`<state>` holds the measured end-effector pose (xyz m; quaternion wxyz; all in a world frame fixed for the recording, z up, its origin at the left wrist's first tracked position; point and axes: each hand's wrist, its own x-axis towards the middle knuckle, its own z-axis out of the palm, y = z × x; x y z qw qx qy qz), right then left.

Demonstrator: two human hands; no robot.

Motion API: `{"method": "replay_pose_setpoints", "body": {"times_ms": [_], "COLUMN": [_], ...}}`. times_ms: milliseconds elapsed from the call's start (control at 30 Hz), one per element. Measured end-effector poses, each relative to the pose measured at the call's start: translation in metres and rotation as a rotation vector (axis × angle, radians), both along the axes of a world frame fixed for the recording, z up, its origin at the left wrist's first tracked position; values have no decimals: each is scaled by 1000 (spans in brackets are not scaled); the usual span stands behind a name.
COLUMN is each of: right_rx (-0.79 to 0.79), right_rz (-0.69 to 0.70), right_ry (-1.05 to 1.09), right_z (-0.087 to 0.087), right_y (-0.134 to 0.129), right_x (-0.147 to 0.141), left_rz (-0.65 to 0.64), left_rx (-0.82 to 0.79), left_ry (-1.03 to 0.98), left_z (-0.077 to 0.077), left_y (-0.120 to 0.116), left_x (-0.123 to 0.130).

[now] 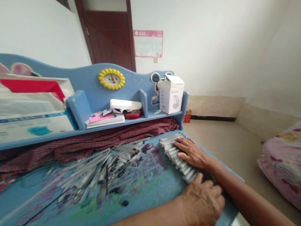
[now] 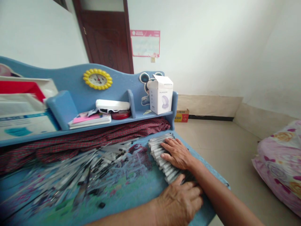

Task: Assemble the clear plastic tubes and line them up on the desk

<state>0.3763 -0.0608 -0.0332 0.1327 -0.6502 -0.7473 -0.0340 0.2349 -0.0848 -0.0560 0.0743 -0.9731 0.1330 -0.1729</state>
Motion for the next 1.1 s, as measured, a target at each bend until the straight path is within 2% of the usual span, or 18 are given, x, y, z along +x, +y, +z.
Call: {"method": "replay_pose_setpoints", "body": {"times_ms": [133,467,633,1100], "right_rx": [3,45,61,138], "right_rz": [-3,4,15,7], "right_ry": [8,-5,-5,9], "right_z": [1,3,3,2], "right_y": [3,10,11,4], "right_x": [-2,-6,-8,-8], "left_rz": [-18,18,-15,25], "left_rx": [-44,4,19,39], "left_ry": [8,-6,-16,-33], "left_z": [1,6,9,18], "left_y": [5,13,18,9], "left_x": [-1,-2,-7,-17]}}
